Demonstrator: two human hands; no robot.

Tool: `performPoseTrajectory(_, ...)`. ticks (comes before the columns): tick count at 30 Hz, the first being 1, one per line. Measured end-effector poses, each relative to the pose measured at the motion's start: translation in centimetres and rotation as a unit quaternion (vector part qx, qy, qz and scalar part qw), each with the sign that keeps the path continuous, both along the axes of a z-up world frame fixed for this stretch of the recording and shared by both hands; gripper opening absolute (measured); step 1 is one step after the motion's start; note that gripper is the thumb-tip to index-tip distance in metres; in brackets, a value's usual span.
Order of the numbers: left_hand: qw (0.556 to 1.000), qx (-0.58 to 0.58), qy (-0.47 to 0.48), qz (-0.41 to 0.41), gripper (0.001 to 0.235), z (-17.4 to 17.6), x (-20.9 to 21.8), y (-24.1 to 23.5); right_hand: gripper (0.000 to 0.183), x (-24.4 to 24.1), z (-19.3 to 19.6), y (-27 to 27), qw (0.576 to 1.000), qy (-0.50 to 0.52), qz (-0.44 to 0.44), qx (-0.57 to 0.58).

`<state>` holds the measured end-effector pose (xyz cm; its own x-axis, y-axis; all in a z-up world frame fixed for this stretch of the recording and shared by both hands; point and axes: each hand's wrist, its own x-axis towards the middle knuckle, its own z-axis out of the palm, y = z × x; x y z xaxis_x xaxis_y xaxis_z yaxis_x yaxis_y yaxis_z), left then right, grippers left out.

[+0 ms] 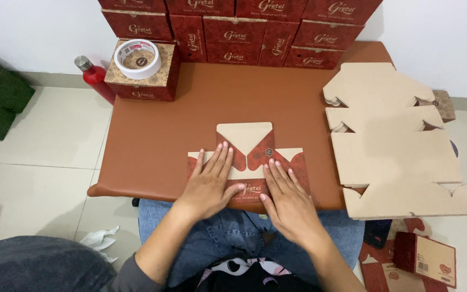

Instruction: The person assembles flat cardboard pieces into small rectangular boxes by folding and tucking flaps. They place a finished box into a stack, then repeat the process with another flat piece, folding sides and securing flaps to form a closed box.

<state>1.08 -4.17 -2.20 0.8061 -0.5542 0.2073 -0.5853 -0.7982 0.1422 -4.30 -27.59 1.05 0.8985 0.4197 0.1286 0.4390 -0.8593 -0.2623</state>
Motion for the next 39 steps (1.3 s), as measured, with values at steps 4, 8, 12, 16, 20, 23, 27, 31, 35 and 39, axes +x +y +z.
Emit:
performPoseTrajectory(4, 0.972, 0.051, 0.229, -0.002, 0.076, 3.5, 4.8, -0.3, 0.063, 0.1, -0.3, 0.1, 1.000, -0.004, -0.004, -0.018)
performPoseTrajectory(8, 0.981, 0.067, 0.181, 0.012, 0.082, 1.5, 8.4, -0.2, 0.063, -0.2, 0.4, 0.4, 1.000, -0.013, -0.012, -0.020)
performPoseTrajectory(12, 0.988, -0.037, 0.148, 0.007, 0.094, 4.5, 9.1, 0.7, 0.063, -0.3, 0.1, 0.0, 0.999, -0.025, 0.000, 0.026)
performPoseTrajectory(16, 0.982, -0.094, 0.159, 0.041, 0.066, 2.8, 11.2, 1.1, 0.061, -1.2, -0.6, 0.3, 0.995, -0.094, 0.028, 0.036)
performPoseTrajectory(20, 0.969, -0.163, 0.165, 0.085, 0.024, 0.7, 12.4, 2.0, 0.055, -2.6, -2.5, 2.0, 0.973, -0.206, 0.085, 0.054)
performPoseTrajectory(23, 0.961, -0.222, 0.138, 0.093, 0.015, 4.0, 10.8, 3.2, 0.041, -2.8, -3.3, 3.0, 0.957, -0.260, 0.094, 0.083)
performPoseTrajectory(27, 0.940, -0.317, 0.056, 0.109, 0.014, 7.4, 8.7, 6.5, 0.030, -2.5, -3.3, 2.4, 0.946, -0.291, 0.077, 0.125)
performPoseTrajectory(31, 0.939, -0.301, 0.012, 0.166, 0.018, 6.9, 6.9, 11.3, 0.029, -1.0, -3.8, -0.4, 0.945, -0.304, 0.055, 0.110)
performPoseTrajectory(35, 0.924, -0.279, 0.010, 0.261, 0.019, 5.2, 3.7, 13.5, 0.025, 1.1, -2.8, -2.7, 0.946, -0.312, -0.001, 0.089)
performPoseTrajectory(39, 0.910, -0.234, 0.014, 0.342, 0.016, 2.9, 0.8, 13.7, 0.042, 1.9, -0.9, -2.7, 0.971, -0.226, -0.057, 0.049)
